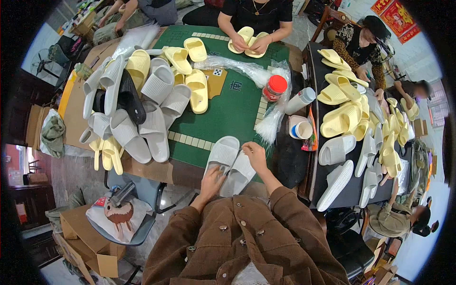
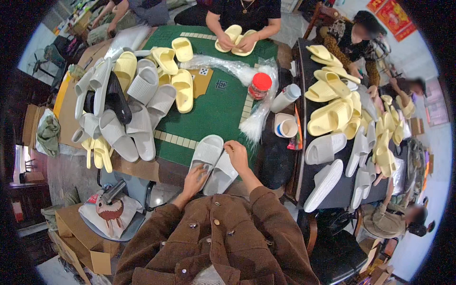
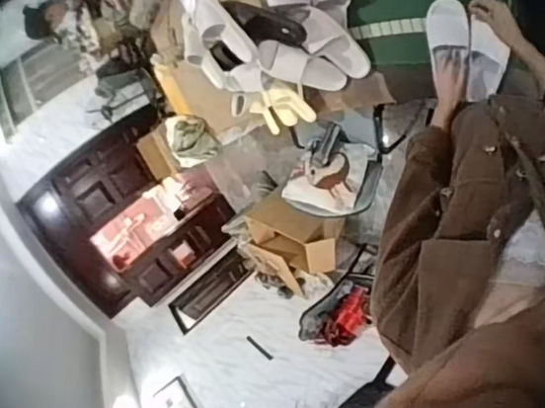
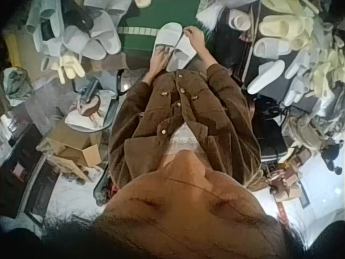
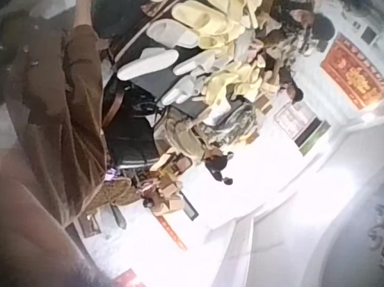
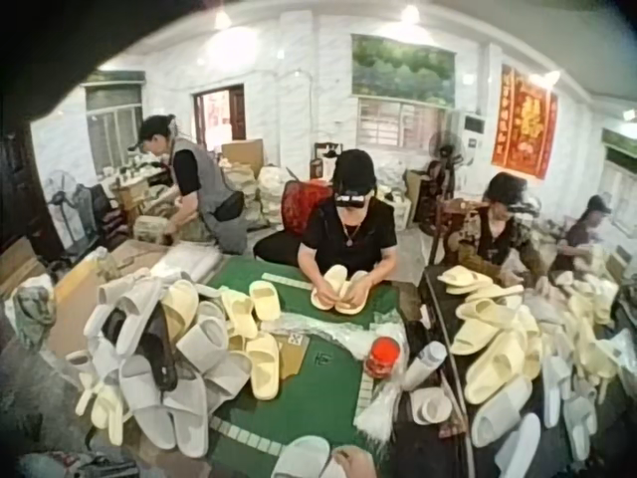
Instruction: The person pairs slide slippers on a table and fastens each pair together with plastic tag ties by hand.
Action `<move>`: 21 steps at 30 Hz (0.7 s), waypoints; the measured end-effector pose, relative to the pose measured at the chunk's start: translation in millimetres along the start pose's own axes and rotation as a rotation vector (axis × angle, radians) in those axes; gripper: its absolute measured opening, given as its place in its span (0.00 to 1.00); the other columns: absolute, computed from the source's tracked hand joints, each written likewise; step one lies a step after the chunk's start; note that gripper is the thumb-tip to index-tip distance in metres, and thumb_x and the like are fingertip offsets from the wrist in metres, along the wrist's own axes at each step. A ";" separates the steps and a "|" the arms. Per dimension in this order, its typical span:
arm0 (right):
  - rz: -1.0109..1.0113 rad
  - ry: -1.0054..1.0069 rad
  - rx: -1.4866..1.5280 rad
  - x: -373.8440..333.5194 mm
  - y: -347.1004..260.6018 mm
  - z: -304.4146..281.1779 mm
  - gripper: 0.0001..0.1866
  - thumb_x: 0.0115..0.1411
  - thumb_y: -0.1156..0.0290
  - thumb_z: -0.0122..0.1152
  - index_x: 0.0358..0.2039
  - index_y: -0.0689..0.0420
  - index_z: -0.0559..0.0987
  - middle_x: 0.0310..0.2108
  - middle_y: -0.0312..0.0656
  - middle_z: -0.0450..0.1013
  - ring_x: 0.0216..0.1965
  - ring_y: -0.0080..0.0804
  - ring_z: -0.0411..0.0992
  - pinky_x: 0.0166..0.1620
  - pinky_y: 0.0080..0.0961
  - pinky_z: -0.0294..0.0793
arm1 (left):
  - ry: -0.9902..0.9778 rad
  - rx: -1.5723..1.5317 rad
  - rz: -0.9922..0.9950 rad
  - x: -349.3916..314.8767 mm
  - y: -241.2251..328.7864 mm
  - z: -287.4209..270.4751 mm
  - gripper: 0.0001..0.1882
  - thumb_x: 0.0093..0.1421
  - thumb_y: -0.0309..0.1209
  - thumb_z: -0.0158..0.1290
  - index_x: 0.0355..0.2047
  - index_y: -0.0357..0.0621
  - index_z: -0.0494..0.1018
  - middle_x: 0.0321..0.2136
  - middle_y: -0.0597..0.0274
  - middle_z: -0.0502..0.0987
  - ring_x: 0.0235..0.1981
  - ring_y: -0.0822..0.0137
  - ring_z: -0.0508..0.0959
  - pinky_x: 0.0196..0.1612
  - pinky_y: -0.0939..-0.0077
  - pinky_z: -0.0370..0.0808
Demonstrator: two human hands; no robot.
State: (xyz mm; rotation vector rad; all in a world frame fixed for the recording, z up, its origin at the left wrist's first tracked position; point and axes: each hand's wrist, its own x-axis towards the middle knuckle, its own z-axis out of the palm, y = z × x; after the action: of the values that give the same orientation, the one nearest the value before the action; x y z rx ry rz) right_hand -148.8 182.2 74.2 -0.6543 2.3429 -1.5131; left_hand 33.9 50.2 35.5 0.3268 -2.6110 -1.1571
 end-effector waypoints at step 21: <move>0.062 0.095 0.302 -46.8 -41.2 4.1 0.06 0.53 0.77 0.56 0.31 0.65 0.77 0.27 0.42 0.75 0.29 0.26 0.74 0.33 0.19 0.73 | 0.060 -0.263 -0.042 75.4 72.8 -15.1 0.05 0.53 0.25 0.50 0.30 0.37 0.71 0.28 0.52 0.73 0.32 0.53 0.73 0.35 0.67 0.69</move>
State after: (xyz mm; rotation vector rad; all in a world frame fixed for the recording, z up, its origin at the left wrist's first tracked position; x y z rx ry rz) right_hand -97.5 188.5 109.4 -0.4389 2.1124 -1.8537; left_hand -39.0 64.3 111.0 0.3560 -2.3732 -1.4602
